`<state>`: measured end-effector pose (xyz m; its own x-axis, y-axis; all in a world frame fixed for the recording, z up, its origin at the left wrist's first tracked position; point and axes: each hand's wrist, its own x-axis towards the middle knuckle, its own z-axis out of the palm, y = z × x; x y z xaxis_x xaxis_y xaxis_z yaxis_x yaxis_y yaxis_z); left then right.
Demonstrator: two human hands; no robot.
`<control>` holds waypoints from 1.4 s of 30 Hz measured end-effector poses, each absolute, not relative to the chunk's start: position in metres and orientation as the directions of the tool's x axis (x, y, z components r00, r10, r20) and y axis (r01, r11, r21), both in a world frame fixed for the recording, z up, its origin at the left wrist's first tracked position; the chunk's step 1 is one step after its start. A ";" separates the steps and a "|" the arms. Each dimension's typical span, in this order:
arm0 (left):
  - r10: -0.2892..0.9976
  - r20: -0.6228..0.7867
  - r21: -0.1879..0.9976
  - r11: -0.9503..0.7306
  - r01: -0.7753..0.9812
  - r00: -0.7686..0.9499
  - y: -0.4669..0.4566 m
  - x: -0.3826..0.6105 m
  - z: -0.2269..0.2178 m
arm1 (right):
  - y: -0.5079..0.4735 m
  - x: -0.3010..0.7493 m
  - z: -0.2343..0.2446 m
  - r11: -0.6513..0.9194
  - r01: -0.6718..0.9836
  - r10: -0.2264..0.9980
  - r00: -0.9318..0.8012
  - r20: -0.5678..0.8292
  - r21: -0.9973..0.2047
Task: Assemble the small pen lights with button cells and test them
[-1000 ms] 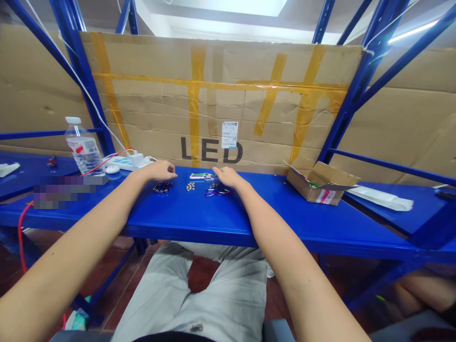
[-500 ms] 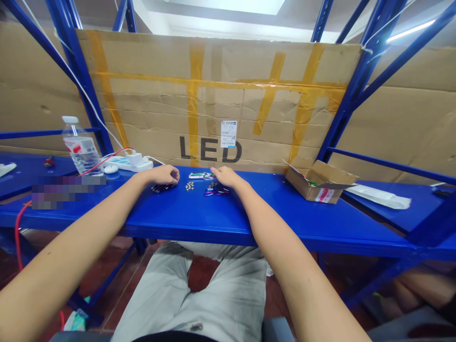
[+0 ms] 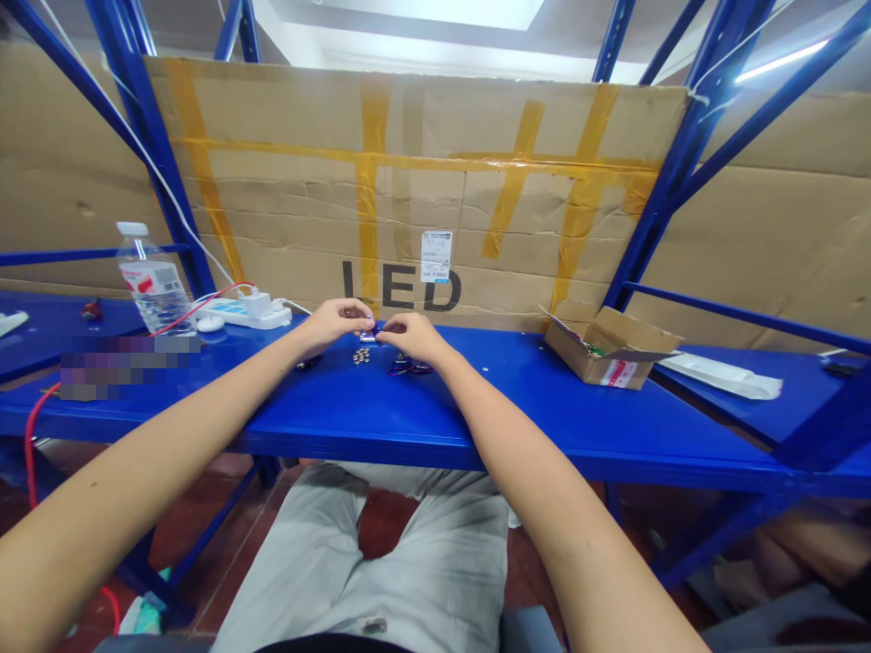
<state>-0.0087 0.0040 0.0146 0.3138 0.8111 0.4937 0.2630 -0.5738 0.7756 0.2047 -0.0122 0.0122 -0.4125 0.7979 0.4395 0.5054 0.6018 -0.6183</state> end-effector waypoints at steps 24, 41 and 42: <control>0.889 0.268 0.281 -0.441 0.852 0.371 0.035 -0.035 -0.007 | -0.008 0.207 0.006 0.591 0.585 0.806 -0.425 0.412 -0.555; 0.888 0.160 0.331 -0.460 0.824 0.431 0.023 -0.038 0.007 | 0.002 0.203 -0.006 0.644 0.444 0.740 -0.566 0.362 -0.623; 0.886 0.164 0.335 -0.464 0.820 0.434 0.022 -0.038 0.007 | 0.001 0.203 -0.006 0.640 0.448 0.744 -0.564 0.358 -0.624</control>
<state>-0.0383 0.0220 0.0070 0.4344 0.8857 0.1641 0.8199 -0.4642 0.3351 0.2035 0.0013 -0.0061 -0.5641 0.7440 0.3580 0.4479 0.6400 -0.6243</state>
